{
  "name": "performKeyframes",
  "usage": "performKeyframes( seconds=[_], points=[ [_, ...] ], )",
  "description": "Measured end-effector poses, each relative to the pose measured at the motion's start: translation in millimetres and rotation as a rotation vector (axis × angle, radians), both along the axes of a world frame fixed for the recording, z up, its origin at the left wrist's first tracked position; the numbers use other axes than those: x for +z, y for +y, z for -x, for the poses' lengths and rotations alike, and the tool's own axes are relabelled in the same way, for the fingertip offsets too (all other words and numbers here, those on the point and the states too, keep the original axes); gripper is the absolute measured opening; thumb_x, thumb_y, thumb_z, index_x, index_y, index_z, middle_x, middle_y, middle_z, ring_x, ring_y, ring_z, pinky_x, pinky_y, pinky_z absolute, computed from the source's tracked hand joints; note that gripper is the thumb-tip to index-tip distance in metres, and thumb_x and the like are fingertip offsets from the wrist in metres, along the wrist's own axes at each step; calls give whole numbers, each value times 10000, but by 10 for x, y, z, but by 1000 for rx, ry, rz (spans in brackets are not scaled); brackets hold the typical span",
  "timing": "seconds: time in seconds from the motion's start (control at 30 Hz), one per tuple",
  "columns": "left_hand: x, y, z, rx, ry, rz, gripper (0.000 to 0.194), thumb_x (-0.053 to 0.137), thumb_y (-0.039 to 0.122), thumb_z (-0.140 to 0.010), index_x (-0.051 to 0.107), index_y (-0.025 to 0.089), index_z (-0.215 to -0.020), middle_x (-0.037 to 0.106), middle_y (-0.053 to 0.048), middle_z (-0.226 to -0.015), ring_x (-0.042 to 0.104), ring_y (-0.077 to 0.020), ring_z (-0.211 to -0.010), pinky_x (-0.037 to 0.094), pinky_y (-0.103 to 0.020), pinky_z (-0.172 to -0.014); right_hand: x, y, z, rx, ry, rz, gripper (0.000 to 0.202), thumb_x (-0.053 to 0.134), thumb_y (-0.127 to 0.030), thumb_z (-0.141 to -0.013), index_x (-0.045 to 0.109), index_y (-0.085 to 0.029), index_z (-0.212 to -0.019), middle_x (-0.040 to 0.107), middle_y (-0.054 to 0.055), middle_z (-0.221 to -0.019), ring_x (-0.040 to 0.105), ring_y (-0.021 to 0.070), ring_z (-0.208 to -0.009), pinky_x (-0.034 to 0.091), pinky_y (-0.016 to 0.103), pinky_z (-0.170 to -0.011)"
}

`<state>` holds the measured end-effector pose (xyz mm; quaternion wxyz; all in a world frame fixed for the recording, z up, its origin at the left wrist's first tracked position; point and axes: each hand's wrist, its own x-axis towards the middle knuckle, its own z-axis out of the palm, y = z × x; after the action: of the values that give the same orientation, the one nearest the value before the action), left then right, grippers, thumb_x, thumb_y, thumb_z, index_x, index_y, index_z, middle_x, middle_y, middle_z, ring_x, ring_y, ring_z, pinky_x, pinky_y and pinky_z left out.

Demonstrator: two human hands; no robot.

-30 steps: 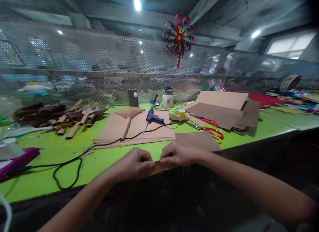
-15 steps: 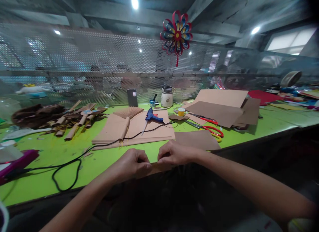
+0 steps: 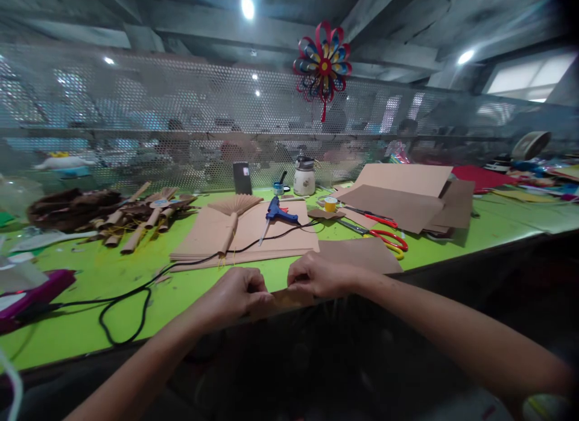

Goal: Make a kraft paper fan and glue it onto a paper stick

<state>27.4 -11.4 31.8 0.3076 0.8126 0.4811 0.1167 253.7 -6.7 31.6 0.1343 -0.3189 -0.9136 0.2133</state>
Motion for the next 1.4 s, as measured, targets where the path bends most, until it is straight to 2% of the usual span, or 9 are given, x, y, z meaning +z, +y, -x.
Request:
performKeyframes(
  seconds=[0.1,0.27,0.43,0.57,0.67,0.77,1.0,1.2,1.4],
  points=[
    [-26,32,11,-18,37,-69,213,573,344,-756,633,158,-670,599,18,-608,553,-150,-603,343,-219,-519,-50,52,2,5,-23,-19,151,566,-122,-798,711,-101,-837,657,29,-699,520,100,-608,356,178,-552],
    [8,165,57,-205,-15,-222,215,559,303,-811,679,162,-703,573,-1,-672,546,-136,-641,379,-219,-567,-49,181,-36,12,2,-82,142,582,-118,-807,706,-121,-876,669,32,-761,554,108,-655,384,189,-598],
    [-59,235,110,-279,-42,-724,288,422,179,-907,705,164,-858,529,-45,-741,499,-146,-702,384,-248,-623,57,170,-25,1,-31,-541,175,550,-60,-807,675,-142,-715,606,71,-746,506,180,-783,389,274,-687],
    [-243,78,148,-377,148,-844,307,423,75,-883,636,182,-1076,519,-55,-797,452,-177,-735,359,-280,-618,-170,24,-11,32,-94,-703,179,507,-32,-798,641,-140,-752,564,78,-740,437,203,-766,360,301,-645],
    [-319,-62,134,-361,224,-806,459,387,-11,-836,575,225,-1181,509,-57,-816,435,-193,-752,351,-293,-621,-386,-65,-9,39,-77,-683,217,501,-6,-780,635,-125,-902,544,68,-764,424,196,-763,354,296,-641],
    [-305,-122,56,-314,229,-723,409,393,-11,-827,604,209,-1100,500,-57,-822,433,-188,-752,341,-295,-624,-470,-75,-7,40,-70,-651,235,510,-8,-779,626,-137,-939,534,58,-787,427,190,-774,339,290,-631],
    [-381,-26,-81,-245,205,-777,199,463,142,-899,616,186,-781,514,-31,-738,410,-165,-684,266,-325,-622,-450,4,-9,1,28,-479,188,536,-63,-825,652,-179,-916,534,35,-776,454,164,-756,331,259,-623],
    [-443,30,-72,-203,97,-639,256,395,224,-945,563,167,-760,506,-40,-788,460,-158,-721,336,-278,-633,-404,66,2,-82,153,-190,86,582,-167,-864,658,-131,-847,586,49,-771,524,143,-733,377,226,-645],
    [-350,120,-51,-198,129,-462,255,371,315,-952,557,185,-835,547,-35,-827,516,-166,-740,370,-271,-646,-220,146,-16,-85,13,-13,102,577,-182,-851,650,-114,-872,638,64,-809,531,136,-708,362,209,-621]
  ],
)
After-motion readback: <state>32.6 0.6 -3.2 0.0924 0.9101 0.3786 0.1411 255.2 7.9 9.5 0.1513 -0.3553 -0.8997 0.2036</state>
